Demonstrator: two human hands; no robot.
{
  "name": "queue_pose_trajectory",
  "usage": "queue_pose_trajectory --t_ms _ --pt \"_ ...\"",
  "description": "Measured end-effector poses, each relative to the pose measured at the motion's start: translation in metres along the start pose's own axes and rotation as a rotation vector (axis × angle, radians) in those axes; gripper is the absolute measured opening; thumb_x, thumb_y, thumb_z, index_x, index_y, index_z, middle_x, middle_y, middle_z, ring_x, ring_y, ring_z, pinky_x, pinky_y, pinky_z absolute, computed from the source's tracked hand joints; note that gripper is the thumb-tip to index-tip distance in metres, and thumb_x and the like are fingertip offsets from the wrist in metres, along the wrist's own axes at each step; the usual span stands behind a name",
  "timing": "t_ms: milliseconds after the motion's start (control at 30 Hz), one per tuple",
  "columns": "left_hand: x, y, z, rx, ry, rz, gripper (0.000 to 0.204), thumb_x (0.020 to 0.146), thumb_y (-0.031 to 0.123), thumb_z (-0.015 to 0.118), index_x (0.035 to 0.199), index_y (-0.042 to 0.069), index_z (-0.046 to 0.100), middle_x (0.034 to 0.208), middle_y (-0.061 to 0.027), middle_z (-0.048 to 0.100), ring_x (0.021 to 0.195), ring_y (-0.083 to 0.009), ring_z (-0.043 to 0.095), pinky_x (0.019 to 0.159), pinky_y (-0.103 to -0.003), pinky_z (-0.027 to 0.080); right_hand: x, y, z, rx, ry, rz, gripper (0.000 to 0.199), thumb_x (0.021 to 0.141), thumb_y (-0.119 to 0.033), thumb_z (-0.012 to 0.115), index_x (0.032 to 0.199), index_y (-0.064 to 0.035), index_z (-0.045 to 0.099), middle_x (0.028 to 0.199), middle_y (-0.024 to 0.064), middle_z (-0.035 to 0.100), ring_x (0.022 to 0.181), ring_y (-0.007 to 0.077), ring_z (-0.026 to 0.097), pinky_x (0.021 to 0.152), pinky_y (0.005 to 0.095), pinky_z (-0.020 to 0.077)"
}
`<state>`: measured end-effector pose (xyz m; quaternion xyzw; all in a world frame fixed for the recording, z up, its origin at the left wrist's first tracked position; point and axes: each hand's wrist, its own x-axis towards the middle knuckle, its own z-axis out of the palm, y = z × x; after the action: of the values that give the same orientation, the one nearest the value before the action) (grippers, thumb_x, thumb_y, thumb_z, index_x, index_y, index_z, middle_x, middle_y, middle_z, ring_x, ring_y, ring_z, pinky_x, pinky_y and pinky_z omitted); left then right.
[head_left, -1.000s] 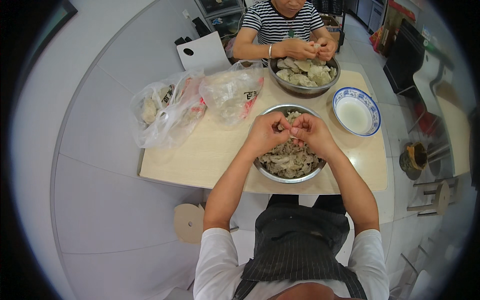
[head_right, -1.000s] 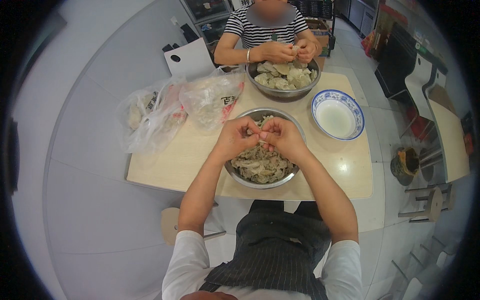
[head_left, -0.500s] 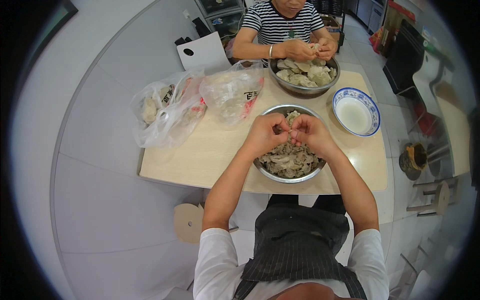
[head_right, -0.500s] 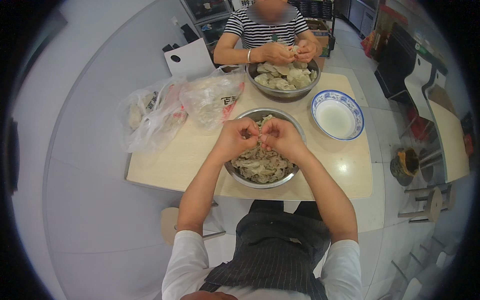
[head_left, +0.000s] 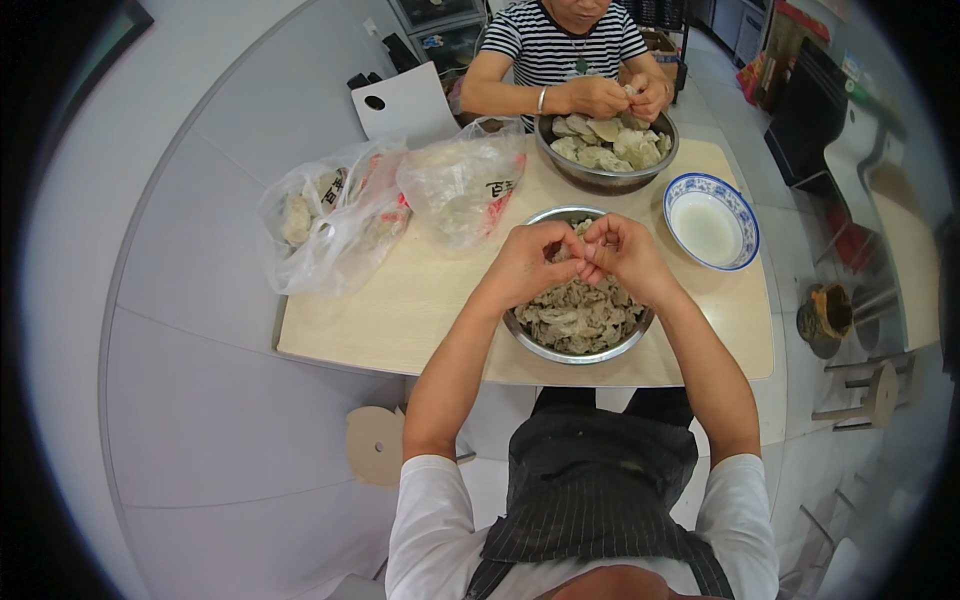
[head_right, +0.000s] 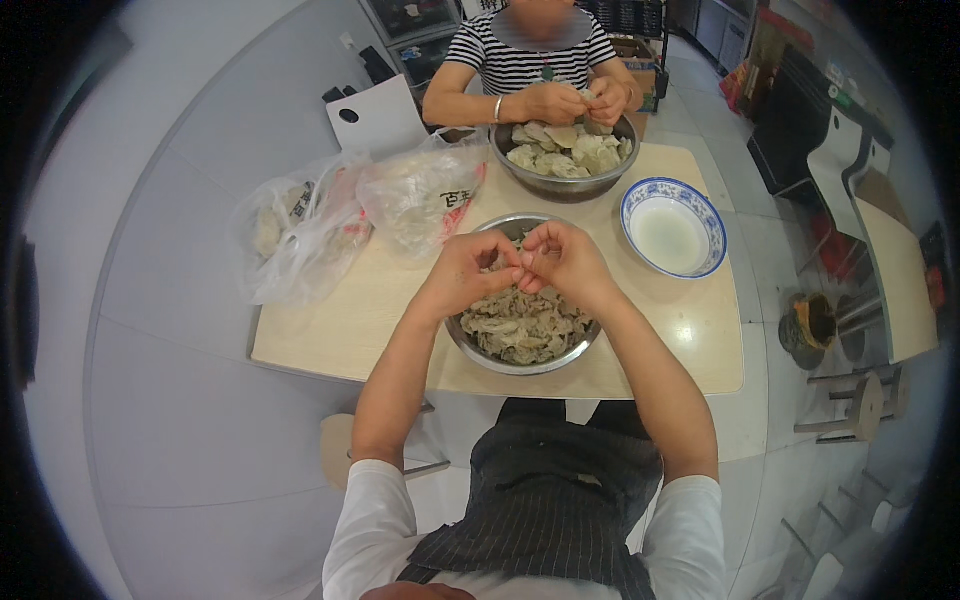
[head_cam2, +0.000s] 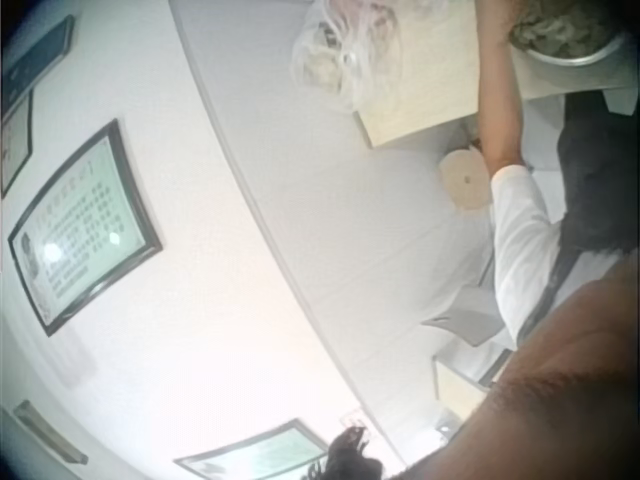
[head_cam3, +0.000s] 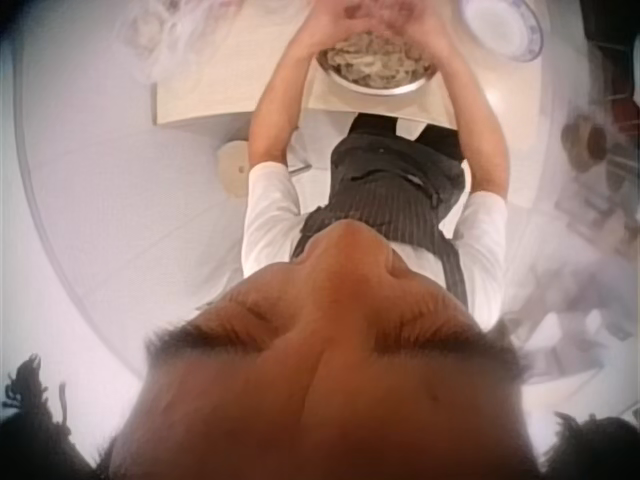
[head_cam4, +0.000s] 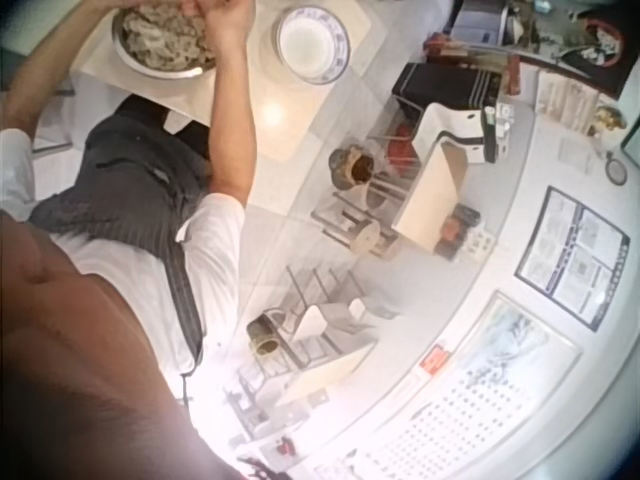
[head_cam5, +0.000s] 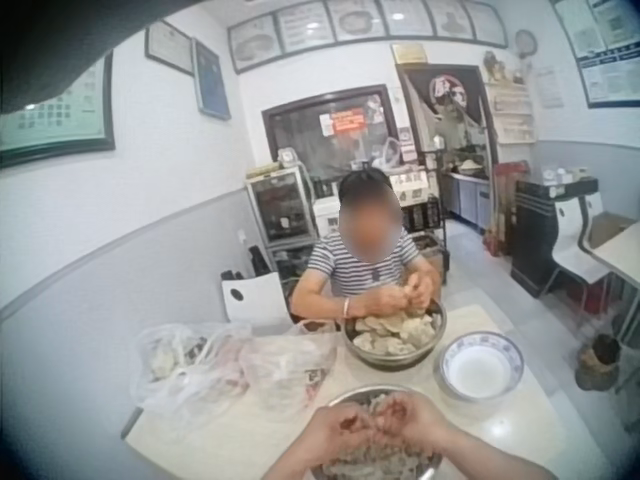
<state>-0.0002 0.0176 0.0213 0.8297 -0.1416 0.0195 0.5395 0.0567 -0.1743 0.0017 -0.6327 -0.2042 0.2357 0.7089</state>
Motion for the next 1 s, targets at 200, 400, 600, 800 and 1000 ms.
queue_pose_trajectory --t_ms 200,400,600,800,1000 --pt "0.012 0.02 0.009 0.094 0.227 -0.004 0.014 0.076 0.005 0.075 0.082 0.0 0.063 0.068 -0.0055 0.061 0.061 -0.009 0.052 0.057 -0.026 0.045 0.007 -0.008 -0.001 -0.011 0.029 -0.085 0.008 0.092 -0.002 0.063 0.097 0.0022 0.058 0.083 0.007 0.065 0.072 0.0123 0.065 0.063 0.025 0.0556" --pt "0.017 0.026 0.013 0.197 0.331 0.127 0.012 0.075 0.005 0.072 0.081 0.001 0.063 0.068 -0.0046 0.062 0.06 -0.0124 0.054 0.057 -0.026 0.044 0.008 -0.021 -0.003 -0.129 0.002 -0.141 0.006 0.091 0.001 0.062 0.096 0.0013 0.059 0.084 0.0055 0.065 0.073 0.0108 0.065 0.064 0.0238 0.0539" --pt "0.016 0.001 -0.015 0.308 0.277 -0.01 0.013 0.074 0.005 0.071 0.085 0.001 0.066 0.089 -0.0111 0.067 0.07 -0.0167 0.062 0.065 -0.03 0.05 -0.003 -0.027 -0.019 -0.379 0.027 -0.198 0.022 0.082 0.003 0.066 0.103 -0.0034 0.062 0.086 0.0077 0.065 0.08 0.018 0.066 0.072 0.0297 0.0544" --pt "0.003 -0.026 -0.011 0.497 -0.05 0.269 0.029 0.077 0.011 0.076 0.103 0.003 0.067 0.109 -0.012 0.064 0.09 -0.0215 0.063 0.074 -0.033 0.052 0.002 0.022 -0.01 -1.131 0.014 -0.307 0.028 0.075 -0.001 0.069 0.102 -0.0068 0.069 0.111 0.0154 0.061 0.107 0.0345 0.057 0.092 0.044 0.0483" --pt "-0.039 0.022 -0.016 0.273 -0.408 -0.076 0.031 0.079 0.013 0.076 0.106 0.004 0.066 0.103 -0.0106 0.064 0.084 -0.0228 0.062 0.072 -0.033 0.051 -0.011 0.002 -0.018 -1.081 0.024 -0.366 0.031 0.076 -0.005 0.072 0.107 -0.0064 0.068 0.107 0.016 0.061 0.104 0.035 0.058 0.09 0.0424 0.0485"
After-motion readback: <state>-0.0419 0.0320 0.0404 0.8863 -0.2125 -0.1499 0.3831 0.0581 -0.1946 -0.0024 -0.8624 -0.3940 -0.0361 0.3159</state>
